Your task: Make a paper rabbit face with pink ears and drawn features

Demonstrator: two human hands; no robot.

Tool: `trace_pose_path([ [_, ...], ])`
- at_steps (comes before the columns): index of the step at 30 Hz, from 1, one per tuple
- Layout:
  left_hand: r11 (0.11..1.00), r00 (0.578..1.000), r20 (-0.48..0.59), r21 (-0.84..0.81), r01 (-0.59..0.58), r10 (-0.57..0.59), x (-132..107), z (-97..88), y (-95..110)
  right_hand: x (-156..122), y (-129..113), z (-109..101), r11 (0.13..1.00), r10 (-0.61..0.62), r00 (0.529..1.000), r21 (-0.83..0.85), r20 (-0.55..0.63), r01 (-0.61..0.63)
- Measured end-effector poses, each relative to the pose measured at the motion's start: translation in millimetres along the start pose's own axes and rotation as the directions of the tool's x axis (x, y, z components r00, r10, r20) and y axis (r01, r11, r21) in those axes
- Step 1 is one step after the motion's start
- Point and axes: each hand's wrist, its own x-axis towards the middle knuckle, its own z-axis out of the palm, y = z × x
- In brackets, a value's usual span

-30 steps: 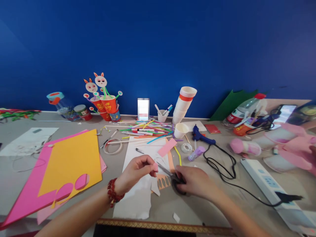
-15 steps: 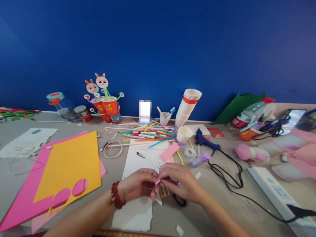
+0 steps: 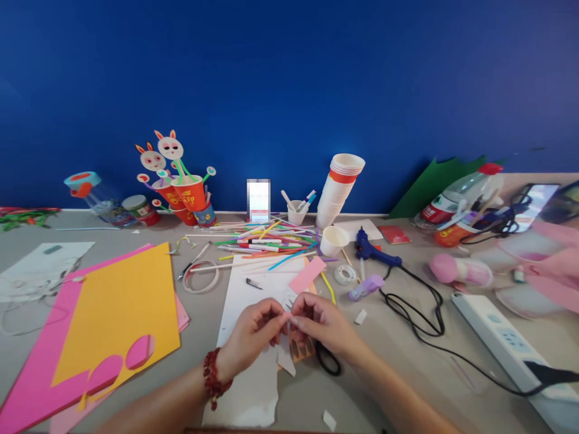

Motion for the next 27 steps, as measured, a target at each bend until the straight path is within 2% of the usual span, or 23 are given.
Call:
trace_pose_path([
  [10,1.000,0.998,-0.064,0.011,0.017,-0.017,-2.5,1.3,1.0,1.0,6.8,6.3,0.998,0.013,1.000,0.059,-0.012,-0.012],
  [20,0.996,0.999,-0.046,-0.091,0.010,-0.014,-0.8,2.8,-0.5,-2.1,10.0,6.1,0.982,-0.112,0.992,-0.159,-0.050,0.103],
  [27,0.993,0.998,-0.056,-0.111,-0.034,0.028,-2.3,2.9,1.2,-3.4,7.8,8.4,0.978,-0.123,0.991,-0.173,-0.045,0.114],
])
